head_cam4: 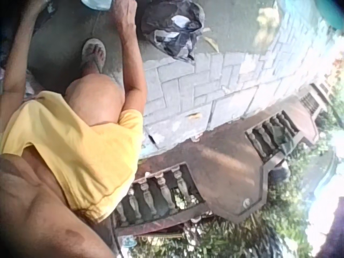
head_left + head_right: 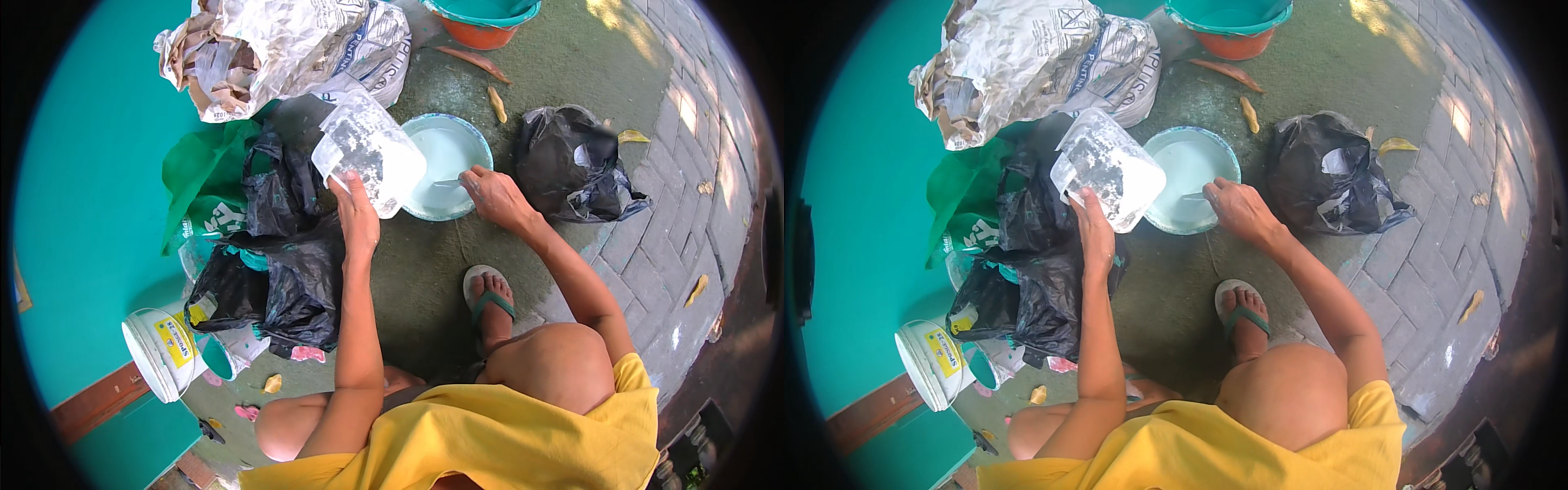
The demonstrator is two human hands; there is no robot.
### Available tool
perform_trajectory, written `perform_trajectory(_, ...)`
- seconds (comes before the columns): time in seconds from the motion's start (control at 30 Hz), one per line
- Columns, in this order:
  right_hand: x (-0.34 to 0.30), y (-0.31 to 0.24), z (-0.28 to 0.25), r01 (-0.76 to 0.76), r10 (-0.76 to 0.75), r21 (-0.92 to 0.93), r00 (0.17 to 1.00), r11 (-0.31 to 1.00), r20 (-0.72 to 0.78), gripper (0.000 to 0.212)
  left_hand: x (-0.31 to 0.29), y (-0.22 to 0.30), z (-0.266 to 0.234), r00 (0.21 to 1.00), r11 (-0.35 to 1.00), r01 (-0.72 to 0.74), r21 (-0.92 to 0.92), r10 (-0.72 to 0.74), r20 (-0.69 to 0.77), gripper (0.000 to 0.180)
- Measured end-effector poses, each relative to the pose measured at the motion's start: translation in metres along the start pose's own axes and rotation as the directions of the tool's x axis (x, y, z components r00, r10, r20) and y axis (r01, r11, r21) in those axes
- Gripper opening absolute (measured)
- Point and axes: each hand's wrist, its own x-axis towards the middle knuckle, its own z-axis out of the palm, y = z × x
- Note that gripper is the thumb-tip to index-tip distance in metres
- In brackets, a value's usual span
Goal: The person mixes a white compound in a plastic container by pouring powder from a bag and stirring it with a brush.
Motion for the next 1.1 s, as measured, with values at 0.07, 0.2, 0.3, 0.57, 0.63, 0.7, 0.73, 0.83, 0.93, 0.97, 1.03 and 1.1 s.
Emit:
perform_trajectory(0.07,0.0,0.002,-0.001,-0.003,0.003,-0.004,1.0,1.0,-0.004,0.008,0.002,-0.001,0.003,1.0,1.0,-0.014,0.008,0.014,0.022,0.076)
perform_trajectory(0.2,-0.001,0.004,0.001,0.01,-0.009,0.03,0.999,0.999,-0.051,0.009,0.005,-0.004,0.007,0.999,0.999,-0.035,0.027,0.034,0.034,0.079)
perform_trajectory(0.3,-0.002,0.006,0.002,0.018,-0.018,0.006,0.999,1.0,-0.048,0.01,0.007,-0.006,0.006,0.999,1.0,-0.005,-0.008,0.005,0.054,0.082)
perform_trajectory(0.57,-0.002,0.006,0.002,0.014,-0.013,0.024,0.999,1.0,-0.042,0.011,0.009,-0.003,0.011,0.997,0.998,-0.02,-0.059,0.025,0.074,0.085)
perform_trajectory(0.63,-0.002,0.005,0.0,-0.001,0.002,0.034,0.999,0.999,-0.036,0.011,0.012,0.0,0.008,0.989,0.996,0.041,-0.083,-0.028,0.145,0.083)
perform_trajectory(0.7,-0.001,0.004,-0.001,-0.002,0.003,0.033,0.999,0.999,-0.033,0.011,0.017,-0.003,0.01,0.99,0.989,0.034,-0.146,-0.013,0.142,0.083)
perform_trajectory(0.73,-0.001,0.004,-0.001,0.002,-0.001,0.028,0.999,1.0,-0.032,0.012,0.019,-0.003,0.011,0.99,0.994,0.032,-0.107,-0.017,0.143,0.083)
perform_trajectory(0.83,-0.003,0.003,0.001,-0.005,0.006,0.03,0.999,1.0,-0.031,0.012,0.026,-0.004,0.014,0.989,0.998,0.03,-0.062,-0.021,0.146,0.083)
perform_trajectory(0.93,-0.002,0.005,-0.001,-0.007,0.008,0.022,0.999,1.0,-0.032,0.013,0.032,-0.01,0.016,0.989,0.998,0.039,-0.056,-0.031,0.143,0.082)
perform_trajectory(0.97,0.0,0.005,-0.002,-0.004,0.004,0.018,0.999,1.0,-0.033,0.013,0.031,-0.012,0.016,0.988,0.995,0.028,-0.09,-0.014,0.154,0.082)
perform_trajectory(1.03,-0.001,0.005,0.0,0.011,-0.01,0.03,0.999,0.999,-0.034,0.012,0.028,-0.015,0.015,0.984,0.987,0.014,-0.162,0.016,0.179,0.082)
perform_trajectory(1.1,-0.004,0.007,0.002,0.009,-0.008,0.03,0.999,1.0,-0.033,0.012,0.027,-0.016,0.019,0.986,0.992,0.048,-0.119,-0.027,0.166,0.084)
